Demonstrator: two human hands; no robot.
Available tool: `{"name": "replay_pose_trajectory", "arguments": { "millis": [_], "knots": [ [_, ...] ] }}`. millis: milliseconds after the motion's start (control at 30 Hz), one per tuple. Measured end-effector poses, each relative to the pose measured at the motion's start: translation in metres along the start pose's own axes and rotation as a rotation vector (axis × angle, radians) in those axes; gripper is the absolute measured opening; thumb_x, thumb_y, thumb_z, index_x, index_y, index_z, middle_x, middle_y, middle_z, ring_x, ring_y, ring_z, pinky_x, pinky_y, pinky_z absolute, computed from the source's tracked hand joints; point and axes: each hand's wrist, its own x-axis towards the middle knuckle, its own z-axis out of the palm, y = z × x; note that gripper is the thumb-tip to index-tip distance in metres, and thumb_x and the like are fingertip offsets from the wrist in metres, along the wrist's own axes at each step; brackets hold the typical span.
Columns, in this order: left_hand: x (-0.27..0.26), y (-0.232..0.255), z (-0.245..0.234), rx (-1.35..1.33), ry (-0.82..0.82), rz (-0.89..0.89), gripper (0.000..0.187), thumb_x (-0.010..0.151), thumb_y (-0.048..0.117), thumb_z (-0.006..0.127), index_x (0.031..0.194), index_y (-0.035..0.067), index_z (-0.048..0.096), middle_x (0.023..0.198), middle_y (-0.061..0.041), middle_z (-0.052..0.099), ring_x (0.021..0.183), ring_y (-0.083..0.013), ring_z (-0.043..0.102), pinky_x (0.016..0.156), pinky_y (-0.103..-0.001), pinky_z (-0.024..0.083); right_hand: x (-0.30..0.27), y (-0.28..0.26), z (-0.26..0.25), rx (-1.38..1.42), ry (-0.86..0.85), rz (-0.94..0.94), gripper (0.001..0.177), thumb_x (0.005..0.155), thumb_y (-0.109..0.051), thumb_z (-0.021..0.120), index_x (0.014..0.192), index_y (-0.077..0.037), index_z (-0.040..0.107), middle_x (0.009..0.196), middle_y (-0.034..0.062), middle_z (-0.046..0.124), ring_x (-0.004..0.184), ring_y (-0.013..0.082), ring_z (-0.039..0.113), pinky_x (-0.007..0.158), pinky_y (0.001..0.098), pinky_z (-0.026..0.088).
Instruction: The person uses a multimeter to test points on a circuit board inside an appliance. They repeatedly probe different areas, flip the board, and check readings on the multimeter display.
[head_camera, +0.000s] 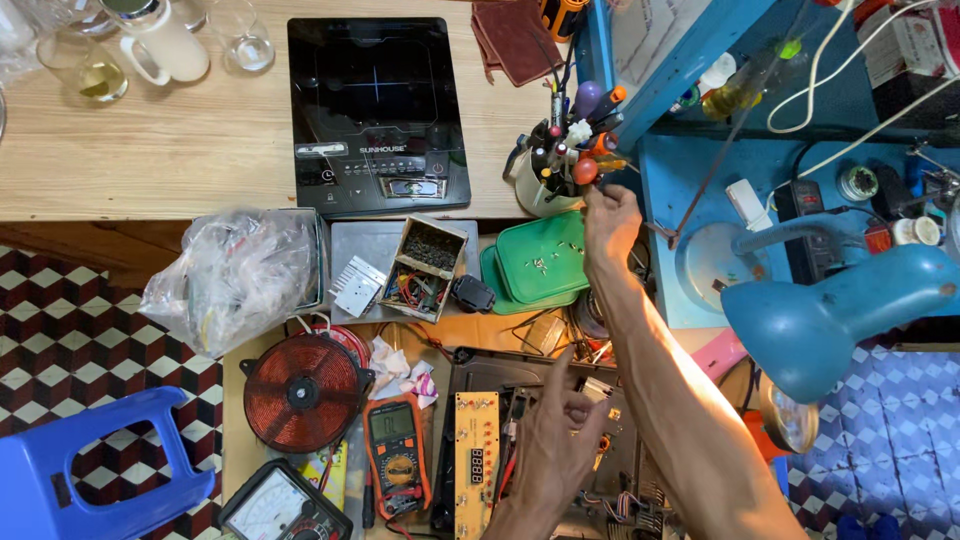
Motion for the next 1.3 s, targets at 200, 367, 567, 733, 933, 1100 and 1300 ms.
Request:
{"name": "replay_pose_trajectory", "arguments": {
  "millis": [200,367,567,733,933,1100,1300],
  "knots": [
    [0.003,-0.029,-0.023,-0.018,-0.081,-0.329,0.088,0.089,0.028,0.070,0.158,0.012,0.019,0.121,-0.007,0.066,0.076,-0.0149,0.067,0.065,-0.037,0.061,0.025,-0.005,0.012,-0.465,0.106,-0.168,0.031,0.086,-0.023,0.077,0.105,0.000,0.069,0.096,0.0140,0.078,0.088,0.0258,0.075,0.083,0.0375,0.056],
    [0.013,-0.038,-0.032,0.042,-0.032,-0.284,0.088,0.089,0.030,0.071,0.159,0.013,0.021,0.121,-0.008,0.065,0.071,-0.0158,0.067,0.063,-0.037,0.058,0.005,-0.019,0.008,-0.536,0.091,-0.208,0.031,0.086,-0.026,0.080,0.103,-0.002,0.070,0.099,0.0163,0.077,0.092,0.0312,0.075,0.085,0.0406,0.055],
    [0.014,-0.054,-0.031,0.048,-0.011,-0.316,0.087,0.088,0.026,0.071,0.159,0.013,0.021,0.120,-0.008,0.067,0.072,-0.0152,0.067,0.065,-0.037,0.058,0.003,-0.030,0.007,-0.394,0.081,-0.219,0.035,0.087,-0.025,0.078,0.108,0.000,0.064,0.099,0.0167,0.076,0.089,0.0307,0.073,0.083,0.0390,0.055],
    [0.010,-0.074,-0.025,0.036,-0.033,-0.383,0.084,0.090,0.026,0.070,0.158,0.013,0.022,0.126,-0.008,0.065,0.074,-0.0137,0.068,0.071,-0.034,0.060,0.013,-0.027,0.007,-0.424,0.003,-0.286,0.027,0.091,-0.021,0.074,0.112,-0.006,0.074,0.101,0.0151,0.078,0.092,0.0265,0.074,0.085,0.0365,0.053],
    [0.011,-0.089,-0.018,0.050,-0.070,-0.403,0.082,0.092,0.023,0.069,0.159,0.017,0.022,0.132,-0.008,0.063,0.077,-0.0124,0.069,0.074,-0.035,0.061,0.019,-0.030,0.011,-0.421,0.100,-0.269,0.025,0.086,-0.018,0.074,0.108,-0.006,0.077,0.093,0.0157,0.077,0.084,0.0263,0.074,0.080,0.0366,0.055],
    [0.013,-0.089,-0.024,0.032,-0.087,-0.485,0.082,0.091,0.024,0.068,0.159,0.020,0.022,0.134,-0.006,0.062,0.078,-0.0126,0.069,0.074,-0.035,0.063,0.007,-0.052,0.007,-0.450,0.182,-0.318,0.020,0.089,-0.016,0.074,0.104,-0.003,0.075,0.091,0.0177,0.074,0.082,0.0271,0.072,0.078,0.0390,0.054],
    [0.012,-0.081,-0.030,0.128,-0.084,-0.465,0.080,0.091,0.025,0.068,0.157,0.013,0.024,0.130,-0.006,0.065,0.077,-0.0147,0.073,0.073,-0.032,0.061,-0.048,-0.099,-0.017,-0.192,0.182,-0.272,0.019,0.101,-0.013,0.064,0.112,0.003,0.066,0.105,0.0140,0.070,0.086,0.0216,0.069,0.075,0.0298,0.056]
  ]
}}
